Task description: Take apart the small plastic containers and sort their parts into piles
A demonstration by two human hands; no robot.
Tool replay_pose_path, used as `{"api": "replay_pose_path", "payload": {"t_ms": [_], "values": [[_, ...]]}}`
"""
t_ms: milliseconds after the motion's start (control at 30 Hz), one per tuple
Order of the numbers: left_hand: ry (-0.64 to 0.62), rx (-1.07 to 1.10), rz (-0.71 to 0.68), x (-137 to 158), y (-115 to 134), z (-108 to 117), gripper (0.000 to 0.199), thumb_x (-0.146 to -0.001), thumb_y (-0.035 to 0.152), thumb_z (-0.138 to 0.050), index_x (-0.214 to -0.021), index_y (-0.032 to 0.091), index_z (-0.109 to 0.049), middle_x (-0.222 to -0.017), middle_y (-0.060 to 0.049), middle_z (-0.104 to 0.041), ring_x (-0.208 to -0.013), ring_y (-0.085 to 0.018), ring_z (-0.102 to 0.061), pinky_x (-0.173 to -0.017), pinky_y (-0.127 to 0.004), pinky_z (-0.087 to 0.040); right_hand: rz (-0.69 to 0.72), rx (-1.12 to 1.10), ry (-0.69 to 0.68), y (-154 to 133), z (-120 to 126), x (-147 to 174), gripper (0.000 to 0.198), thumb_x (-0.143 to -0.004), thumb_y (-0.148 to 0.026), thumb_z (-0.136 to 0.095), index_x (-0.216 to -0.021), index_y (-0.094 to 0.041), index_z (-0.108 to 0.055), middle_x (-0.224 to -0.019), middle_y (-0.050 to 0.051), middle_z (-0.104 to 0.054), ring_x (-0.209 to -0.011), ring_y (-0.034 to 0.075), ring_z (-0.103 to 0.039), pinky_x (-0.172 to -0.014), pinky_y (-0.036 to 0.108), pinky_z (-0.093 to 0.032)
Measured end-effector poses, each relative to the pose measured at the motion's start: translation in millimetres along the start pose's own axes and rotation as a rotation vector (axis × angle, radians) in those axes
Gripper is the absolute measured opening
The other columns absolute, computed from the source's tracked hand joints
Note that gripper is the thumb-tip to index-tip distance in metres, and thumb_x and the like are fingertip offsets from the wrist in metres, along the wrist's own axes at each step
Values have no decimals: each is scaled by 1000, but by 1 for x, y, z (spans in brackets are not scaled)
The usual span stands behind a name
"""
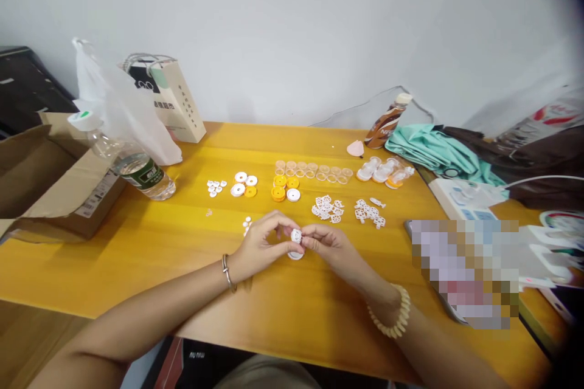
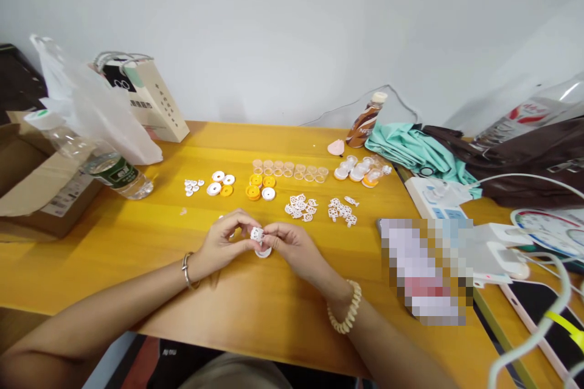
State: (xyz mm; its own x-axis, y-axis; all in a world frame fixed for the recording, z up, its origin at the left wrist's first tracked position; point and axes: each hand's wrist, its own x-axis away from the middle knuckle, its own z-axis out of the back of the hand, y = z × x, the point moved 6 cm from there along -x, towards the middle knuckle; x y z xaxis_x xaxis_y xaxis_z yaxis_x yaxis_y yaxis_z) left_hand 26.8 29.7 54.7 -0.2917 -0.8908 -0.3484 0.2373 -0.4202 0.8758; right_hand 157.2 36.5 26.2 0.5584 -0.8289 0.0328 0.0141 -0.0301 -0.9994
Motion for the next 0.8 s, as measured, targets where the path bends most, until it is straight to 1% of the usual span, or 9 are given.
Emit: {"api": "replay_pose_path", "payload": {"t_ms": [100, 233, 300, 467, 600, 700, 800], "values": [[1, 42, 22, 0, -3, -2, 22, -71, 31, -67, -87, 18, -62, -78, -3, -57, -70, -13, -52, -67, -26, -44, -1, -25, 38, -1, -1, 0, 24, -80, -41, -53, -76, -18, -61, -71, 0, -61, -69, 12, -55, -71, 27, -44], [99, 234, 140, 1, -20, -3, 25, -71, 34, -66, -90, 17, -61, -81, -4, -59, -73, -13, -55, -69, -27, -46, 26, 11, 87, -1, -1, -1, 24, -80, -39, -54, -71, -18, -59, -68, 0, -60, -66, 12, -54, -68, 26, -44], [107, 294, 177, 1, -26, -7, 23, -73, 33, -65, -89, 17, -60, -83, -5, -61, -75, -14, -57, -69, -27, -47, 40, 69, 113, 0, 0, -2, 24, -79, -39, -54, -70, -18, -59, -68, 0, -60, -65, 12, -54, -67, 26, -44], [96, 223, 107, 1, -22, -8, 21, -74, 28, -64, -92, 17, -62, -89, -6, -61, -81, -15, -57, -73, -28, -47, 101, 316, 193, -1, 4, -2, 19, -80, -35, -53, -76, -18, -61, -70, 1, -63, -66, 13, -55, -67, 26, -45], [88, 169, 105, 0, -19, -6, 24, -73, 28, -65, -95, 16, -62, -92, -6, -62, -81, -14, -57, -73, -26, -46, 219, 477, 294, -7, 6, 2, 13, -79, -29, -54, -76, -19, -62, -71, 1, -64, -66, 14, -56, -65, 26, -45], [83, 130, 104, -1, -18, -6, 22, -74, 28, -64, -92, 16, -62, -92, -6, -63, -82, -14, -58, -73, -25, -46, 287, 543, 314, -9, 5, 4, 10, -79, -25, -55, -76, -20, -62, -71, 1, -64, -67, 14, -57, -66, 26, -45], [72, 93, 79, -3, -16, -5, 20, -76, 29, -62, -92, 16, -63, -92, -6, -64, -83, -15, -59, -74, -25, -47, 282, 559, 334, -11, 6, 4, 10, -79, -24, -54, -78, -20, -63, -73, 1, -65, -68, 14, -58, -66, 26, -46]]}}
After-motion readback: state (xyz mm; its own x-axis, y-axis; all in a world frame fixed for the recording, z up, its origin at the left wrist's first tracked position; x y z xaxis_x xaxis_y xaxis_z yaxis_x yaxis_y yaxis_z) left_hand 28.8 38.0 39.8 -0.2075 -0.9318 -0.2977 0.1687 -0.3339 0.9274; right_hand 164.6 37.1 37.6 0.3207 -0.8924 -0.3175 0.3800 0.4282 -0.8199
